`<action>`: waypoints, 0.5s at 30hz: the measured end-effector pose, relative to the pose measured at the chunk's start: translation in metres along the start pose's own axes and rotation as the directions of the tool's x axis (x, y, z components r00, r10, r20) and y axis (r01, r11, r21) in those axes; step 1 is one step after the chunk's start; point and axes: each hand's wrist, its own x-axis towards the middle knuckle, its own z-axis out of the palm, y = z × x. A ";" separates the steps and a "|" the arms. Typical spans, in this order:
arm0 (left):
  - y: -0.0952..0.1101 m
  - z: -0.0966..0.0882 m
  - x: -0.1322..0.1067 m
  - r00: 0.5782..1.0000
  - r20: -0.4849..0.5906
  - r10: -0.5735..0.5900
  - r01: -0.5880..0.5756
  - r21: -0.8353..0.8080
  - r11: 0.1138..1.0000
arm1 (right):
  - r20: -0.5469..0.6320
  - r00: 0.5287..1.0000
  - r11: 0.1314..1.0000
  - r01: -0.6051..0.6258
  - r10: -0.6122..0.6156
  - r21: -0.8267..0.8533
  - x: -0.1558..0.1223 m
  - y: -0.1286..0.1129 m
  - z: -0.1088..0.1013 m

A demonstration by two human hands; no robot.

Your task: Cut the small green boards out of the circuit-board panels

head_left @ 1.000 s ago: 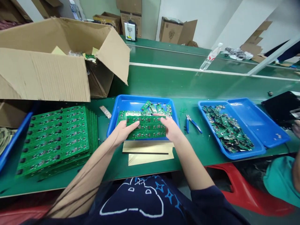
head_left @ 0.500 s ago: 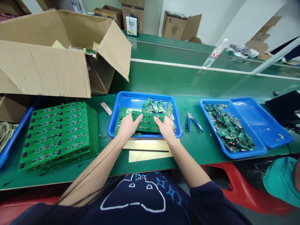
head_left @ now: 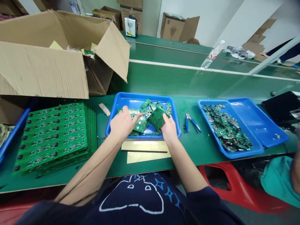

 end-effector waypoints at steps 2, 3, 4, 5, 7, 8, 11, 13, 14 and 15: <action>0.005 0.002 -0.007 0.991 -0.105 0.085 -0.096 -0.112 0.989 | 0.084 0.996 0.988 -0.034 0.022 0.150 -0.010 -0.002 0.012; 0.007 0.006 -0.011 0.989 -0.091 0.114 -0.134 -0.242 0.961 | 0.134 0.991 0.980 -0.048 0.023 0.192 -0.015 -0.002 0.018; 0.010 0.010 -0.015 0.991 -0.040 0.129 -0.134 -0.403 0.905 | 0.177 0.984 0.976 -0.056 0.018 0.211 -0.020 -0.002 0.022; 0.012 0.014 -0.018 0.991 0.023 0.131 -0.096 -0.560 0.823 | 0.210 0.978 0.976 -0.057 0.012 0.208 -0.024 -0.001 0.025; 0.013 0.019 -0.022 0.986 0.109 0.129 0.000 -0.766 0.643 | 0.254 0.967 0.990 -0.041 0.005 0.138 -0.027 -0.001 0.025; 0.013 0.020 -0.023 0.981 0.131 0.146 0.022 -0.814 0.580 | 0.269 0.963 0.997 -0.022 0.001 0.077 -0.026 -0.002 0.022; 0.010 0.015 -0.022 0.941 0.198 0.275 0.018 -0.839 0.544 | 0.344 0.939 0.973 0.103 -0.025 -0.208 -0.017 -0.009 0.009; 0.010 0.013 -0.021 0.918 0.247 0.309 0.009 -0.795 0.607 | 0.373 0.923 0.864 0.266 -0.099 -0.427 -0.011 -0.015 0.004; 0.011 0.013 -0.021 0.926 0.244 0.289 0.000 -0.764 0.646 | 0.377 0.913 0.778 0.348 -0.155 -0.523 -0.009 -0.016 0.003; 0.013 0.015 -0.021 0.940 0.219 0.260 -0.019 -0.729 0.685 | 0.373 0.903 0.684 0.411 -0.214 -0.602 -0.007 -0.017 0.003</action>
